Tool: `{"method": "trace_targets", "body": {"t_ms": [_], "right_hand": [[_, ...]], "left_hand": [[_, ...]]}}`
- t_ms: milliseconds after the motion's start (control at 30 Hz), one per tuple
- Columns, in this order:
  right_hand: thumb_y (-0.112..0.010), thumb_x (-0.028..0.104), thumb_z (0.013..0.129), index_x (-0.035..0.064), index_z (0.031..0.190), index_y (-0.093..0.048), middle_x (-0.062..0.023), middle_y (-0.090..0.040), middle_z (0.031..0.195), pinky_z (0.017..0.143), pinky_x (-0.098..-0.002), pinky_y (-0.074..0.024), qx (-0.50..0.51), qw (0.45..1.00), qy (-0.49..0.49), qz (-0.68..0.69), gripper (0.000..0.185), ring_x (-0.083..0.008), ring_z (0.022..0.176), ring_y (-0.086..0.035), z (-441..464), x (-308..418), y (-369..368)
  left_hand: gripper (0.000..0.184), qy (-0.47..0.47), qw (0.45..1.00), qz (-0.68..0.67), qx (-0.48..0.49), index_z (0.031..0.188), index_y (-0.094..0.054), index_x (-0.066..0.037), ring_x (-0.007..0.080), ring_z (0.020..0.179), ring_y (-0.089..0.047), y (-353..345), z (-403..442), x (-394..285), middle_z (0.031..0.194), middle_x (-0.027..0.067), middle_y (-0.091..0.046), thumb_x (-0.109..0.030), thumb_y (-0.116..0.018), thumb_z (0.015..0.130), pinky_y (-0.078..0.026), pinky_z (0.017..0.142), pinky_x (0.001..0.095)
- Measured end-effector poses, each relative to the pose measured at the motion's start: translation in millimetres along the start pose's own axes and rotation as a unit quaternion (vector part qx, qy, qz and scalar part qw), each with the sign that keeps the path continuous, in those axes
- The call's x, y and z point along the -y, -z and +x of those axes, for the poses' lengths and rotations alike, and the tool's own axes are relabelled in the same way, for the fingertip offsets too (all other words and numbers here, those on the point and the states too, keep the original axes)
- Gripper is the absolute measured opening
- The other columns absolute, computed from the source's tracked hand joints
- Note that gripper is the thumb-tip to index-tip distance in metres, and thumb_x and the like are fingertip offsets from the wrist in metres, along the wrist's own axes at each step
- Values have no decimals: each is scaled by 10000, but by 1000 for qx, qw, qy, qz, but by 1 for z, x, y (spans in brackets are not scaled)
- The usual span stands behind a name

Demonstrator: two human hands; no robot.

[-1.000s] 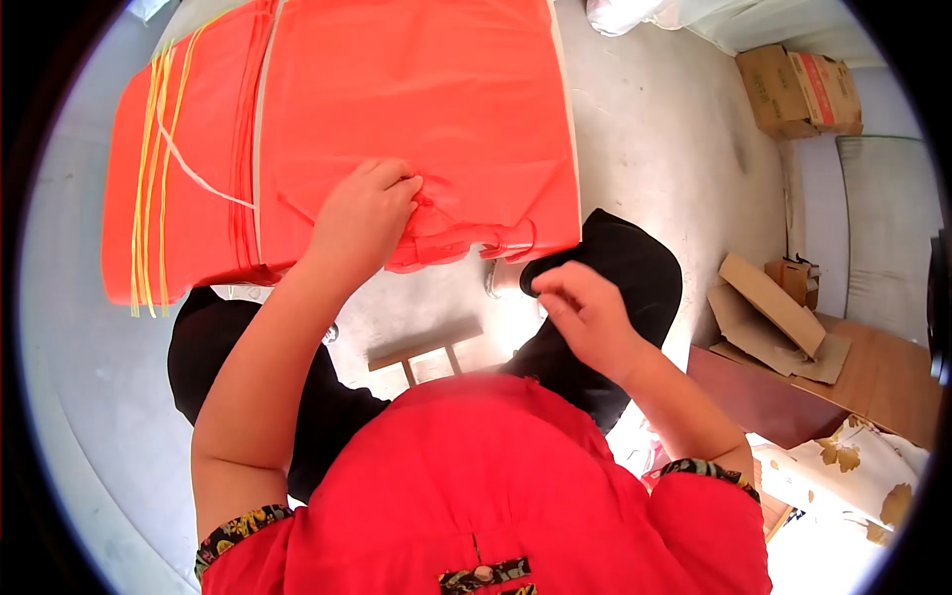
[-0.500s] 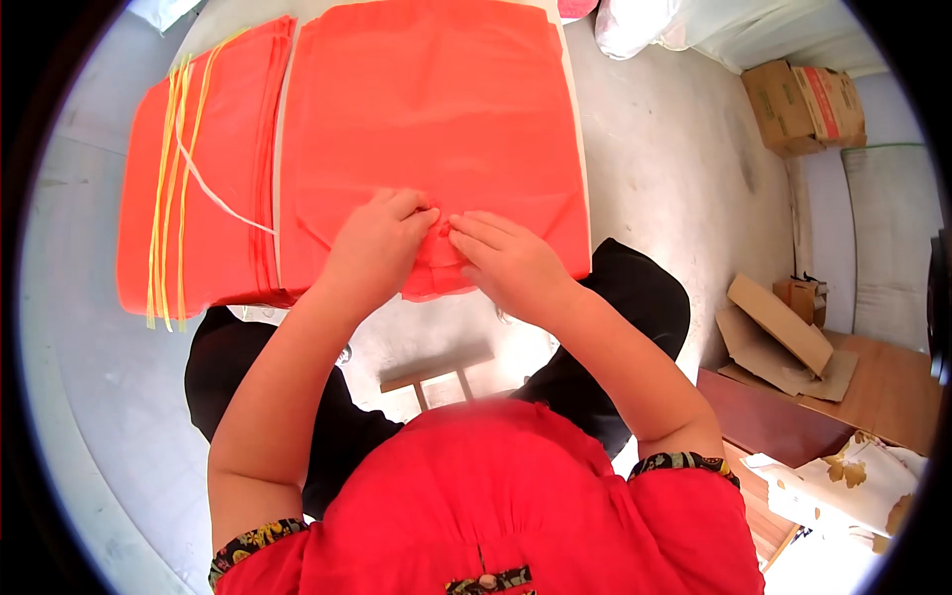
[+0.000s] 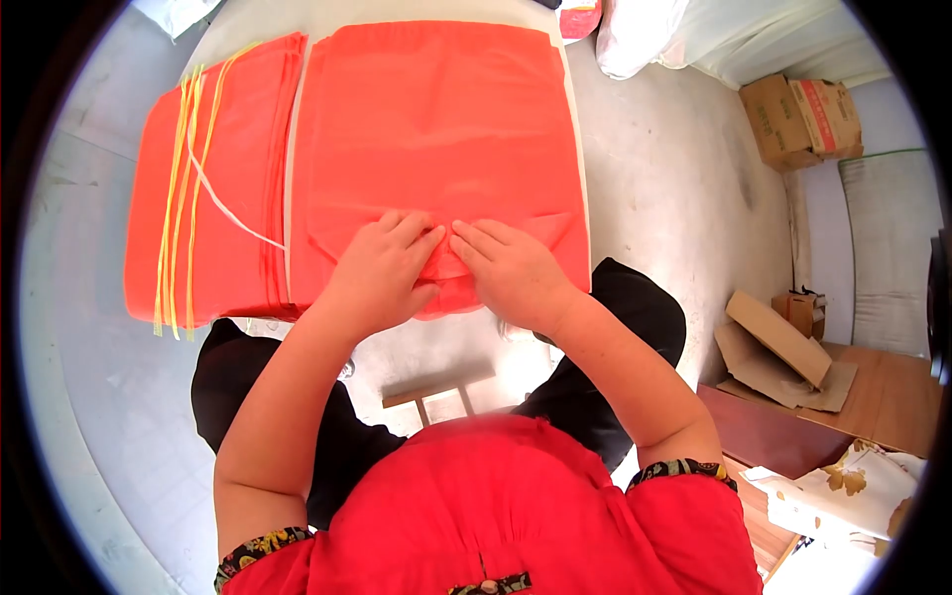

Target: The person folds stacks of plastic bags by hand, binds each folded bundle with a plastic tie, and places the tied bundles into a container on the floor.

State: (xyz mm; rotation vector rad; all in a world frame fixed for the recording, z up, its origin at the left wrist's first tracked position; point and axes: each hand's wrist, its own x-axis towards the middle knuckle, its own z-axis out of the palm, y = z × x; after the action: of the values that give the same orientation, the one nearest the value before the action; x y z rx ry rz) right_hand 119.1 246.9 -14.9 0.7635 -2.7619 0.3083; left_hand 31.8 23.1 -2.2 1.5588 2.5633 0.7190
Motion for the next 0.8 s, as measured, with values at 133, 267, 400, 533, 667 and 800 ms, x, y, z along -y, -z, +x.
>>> {"method": "trace_targets", "body": {"t_ms": [133,267,400,533,667,800], "right_hand": [[-645,14,764,-68,1211,-672,-145,-669,1254,957,-379,-543,2,999,-25,31,455,-301,1070,-625,6,0,0],[-651,-6,730,-49,1192,-687,-117,-670,1221,926,-379,-544,17,997,-47,56,465,-298,1032,-620,13,0,4],[-639,52,804,-9,1211,-696,-88,-673,1255,947,-389,-529,75,994,-54,59,415,-283,1054,-612,16,-8,7],[-588,157,948,30,1248,-699,-70,-679,1306,957,-408,-519,138,983,-84,90,344,-264,1095,-609,23,-20,17],[-541,193,1017,76,1305,-693,-93,-667,1361,1045,-398,-490,233,933,-166,219,346,-297,1179,-593,42,-32,46],[-528,274,1036,83,1248,-721,-96,-689,1313,1038,-398,-482,360,845,-250,305,344,-295,1188,-606,68,-72,57]], "left_hand": [[573,5,1000,-2,-5,1283,-648,47,348,1172,-579,-2,0,1,1289,149,-610,-125,-753,746,-512,999,439],[549,13,1000,-4,-13,1275,-660,33,347,1148,-585,-2,1,1,1274,146,-624,-73,-701,737,-517,985,440],[544,9,1000,18,-20,1271,-674,9,345,1113,-600,-3,-1,6,1251,131,-645,-50,-685,730,-521,971,442],[543,-6,998,50,-36,1286,-686,-27,330,1084,-624,3,-3,19,1205,117,-681,-21,-683,742,-525,957,434],[483,114,990,-73,-40,1299,-684,-35,327,985,-671,38,-10,21,1066,136,-719,-43,-698,816,-549,893,432],[477,270,945,-181,-34,1346,-651,-50,358,1000,-694,64,-17,26,1085,185,-727,-80,-726,876,-552,883,429]]}}
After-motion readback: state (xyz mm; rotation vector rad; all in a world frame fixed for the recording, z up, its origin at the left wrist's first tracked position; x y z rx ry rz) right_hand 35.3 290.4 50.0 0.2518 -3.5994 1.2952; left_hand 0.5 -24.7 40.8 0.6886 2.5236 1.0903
